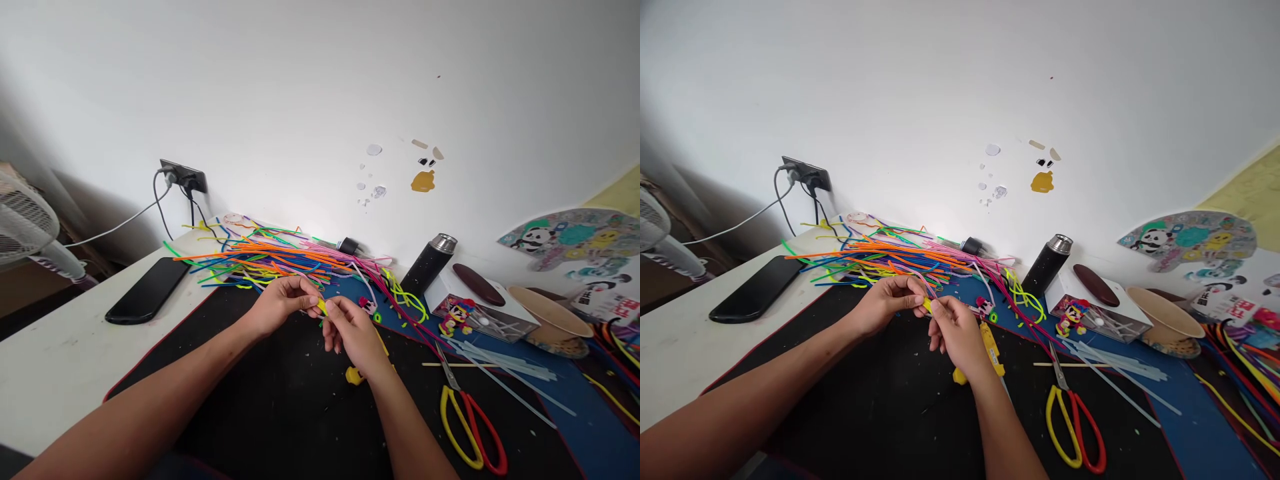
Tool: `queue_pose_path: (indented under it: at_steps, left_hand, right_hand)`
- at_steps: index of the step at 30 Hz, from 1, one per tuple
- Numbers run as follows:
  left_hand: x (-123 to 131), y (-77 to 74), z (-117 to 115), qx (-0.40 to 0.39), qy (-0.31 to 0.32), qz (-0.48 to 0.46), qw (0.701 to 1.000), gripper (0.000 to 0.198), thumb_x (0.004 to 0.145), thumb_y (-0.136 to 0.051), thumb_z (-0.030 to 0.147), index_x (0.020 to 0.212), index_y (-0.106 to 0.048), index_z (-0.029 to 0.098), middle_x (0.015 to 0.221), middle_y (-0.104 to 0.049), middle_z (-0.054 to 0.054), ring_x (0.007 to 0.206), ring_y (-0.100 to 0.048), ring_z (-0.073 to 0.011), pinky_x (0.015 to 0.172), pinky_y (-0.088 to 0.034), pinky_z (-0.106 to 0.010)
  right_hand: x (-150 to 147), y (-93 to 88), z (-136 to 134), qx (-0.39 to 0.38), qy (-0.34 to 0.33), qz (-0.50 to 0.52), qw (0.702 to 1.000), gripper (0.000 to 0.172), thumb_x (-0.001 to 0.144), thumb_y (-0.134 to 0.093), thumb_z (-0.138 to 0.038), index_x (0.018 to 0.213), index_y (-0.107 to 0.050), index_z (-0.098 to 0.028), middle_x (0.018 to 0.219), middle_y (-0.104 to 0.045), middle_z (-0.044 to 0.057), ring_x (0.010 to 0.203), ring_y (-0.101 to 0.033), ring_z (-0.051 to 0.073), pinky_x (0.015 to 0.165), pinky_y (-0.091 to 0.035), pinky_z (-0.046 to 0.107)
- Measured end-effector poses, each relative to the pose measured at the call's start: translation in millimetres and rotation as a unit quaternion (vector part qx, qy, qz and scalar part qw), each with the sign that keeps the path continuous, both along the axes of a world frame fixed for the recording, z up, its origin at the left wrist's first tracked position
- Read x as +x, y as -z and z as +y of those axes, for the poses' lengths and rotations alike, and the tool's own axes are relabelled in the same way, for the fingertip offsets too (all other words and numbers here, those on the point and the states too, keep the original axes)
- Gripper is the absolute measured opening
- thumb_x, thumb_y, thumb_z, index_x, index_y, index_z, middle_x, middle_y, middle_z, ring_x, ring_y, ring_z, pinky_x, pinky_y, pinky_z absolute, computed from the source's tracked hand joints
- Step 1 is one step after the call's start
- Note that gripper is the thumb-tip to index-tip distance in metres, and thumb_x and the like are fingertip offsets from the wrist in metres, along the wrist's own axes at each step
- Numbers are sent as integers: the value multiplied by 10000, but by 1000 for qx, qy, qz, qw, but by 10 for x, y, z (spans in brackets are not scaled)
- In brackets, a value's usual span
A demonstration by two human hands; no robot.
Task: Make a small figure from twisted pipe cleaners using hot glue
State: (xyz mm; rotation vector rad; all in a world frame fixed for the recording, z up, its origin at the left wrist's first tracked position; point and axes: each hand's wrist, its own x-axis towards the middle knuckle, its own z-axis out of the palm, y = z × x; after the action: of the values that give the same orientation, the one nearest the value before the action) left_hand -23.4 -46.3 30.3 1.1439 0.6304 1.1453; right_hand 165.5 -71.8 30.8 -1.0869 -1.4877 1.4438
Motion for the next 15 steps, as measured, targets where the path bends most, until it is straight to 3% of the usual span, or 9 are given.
queue_pose_path:
  at_steps: [5, 15]
  left_hand:
    - [20, -4, -11, -2, -4, -2, 1000, 320, 716, -923, 358, 789, -722, 120, 729, -730, -35, 662, -719, -164, 689, -599, -287]
    - [52, 31, -12, -5, -9, -4, 1000, 311, 728, -914, 343, 798, -713, 117, 725, -744, -58, 660, -713, -169, 651, -563, -265]
  right_hand:
    - [-16, 40, -9, 41, 11, -64, 997, 469, 998, -507, -638, 836, -592, -207, 556, -575, -46, 411, -546, 109, 385, -374, 198]
    - [-29, 72, -14, 79, 60, -100, 990, 477, 1000, -528, -622, 754, -605, -222, 404, -441, -78, 339, -472, 119, 405, -359, 233]
